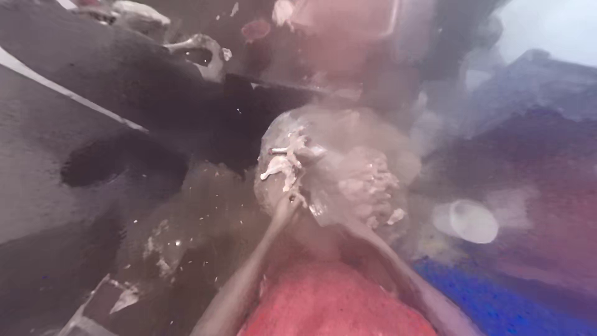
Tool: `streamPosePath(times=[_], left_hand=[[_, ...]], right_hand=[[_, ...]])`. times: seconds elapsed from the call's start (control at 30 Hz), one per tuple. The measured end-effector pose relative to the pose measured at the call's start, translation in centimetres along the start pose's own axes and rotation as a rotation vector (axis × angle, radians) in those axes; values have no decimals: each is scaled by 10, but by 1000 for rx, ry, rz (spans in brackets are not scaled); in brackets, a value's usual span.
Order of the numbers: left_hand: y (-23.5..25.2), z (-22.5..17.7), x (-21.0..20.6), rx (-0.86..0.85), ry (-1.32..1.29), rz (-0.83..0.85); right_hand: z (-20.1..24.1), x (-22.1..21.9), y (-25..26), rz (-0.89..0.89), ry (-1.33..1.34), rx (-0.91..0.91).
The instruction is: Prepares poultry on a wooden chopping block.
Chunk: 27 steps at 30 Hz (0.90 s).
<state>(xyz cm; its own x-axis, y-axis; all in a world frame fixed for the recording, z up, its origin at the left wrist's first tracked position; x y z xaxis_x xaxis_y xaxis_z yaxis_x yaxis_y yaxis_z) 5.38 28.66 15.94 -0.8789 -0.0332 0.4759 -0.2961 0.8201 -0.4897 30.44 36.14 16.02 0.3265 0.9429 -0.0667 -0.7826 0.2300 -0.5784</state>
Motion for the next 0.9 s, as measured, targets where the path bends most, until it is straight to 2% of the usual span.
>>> streamPosePath(times=[0.1,0.23,0.37,0.5,0.57,0.7,0.8,0.9], left_hand=[[-7,3,9,45,-21,-8],[-12,23,10,70,-176,28],[-12,28,3,18,-278,27],[-9,20,7,-2,-98,43],[-2,22,6,-36,-111,30],[8,18,2,-114,-158,46],[15,14,1,-103,40,118],[15,11,2,-67,185,149]], right_hand=[[-21,1,-40,43,-138,-83],[-25,-9,-70,-31,59,-123],[-6,-11,-35,-155,204,-85],[7,-18,-3,-252,275,2],[-7,-17,0,-303,215,7],[-41,-13,-29,-380,-113,-55],[-61,-18,-52,-365,-224,-86],[-77,-21,-60,-401,-219,-123]])
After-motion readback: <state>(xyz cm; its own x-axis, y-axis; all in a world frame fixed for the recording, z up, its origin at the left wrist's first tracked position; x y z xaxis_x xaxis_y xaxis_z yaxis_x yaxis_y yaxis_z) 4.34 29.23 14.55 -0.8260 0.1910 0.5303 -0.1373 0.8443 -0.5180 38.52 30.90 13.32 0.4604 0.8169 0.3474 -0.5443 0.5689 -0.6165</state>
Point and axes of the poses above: each hand's wrist, its own y-axis towards the middle knuckle, its own x-axis out of the back of the hand, z = x × y, the point moved 5 cm from there along y, towards the middle knuckle, and after that the axes turned 9 degrees about z, right-handed, at the moved point
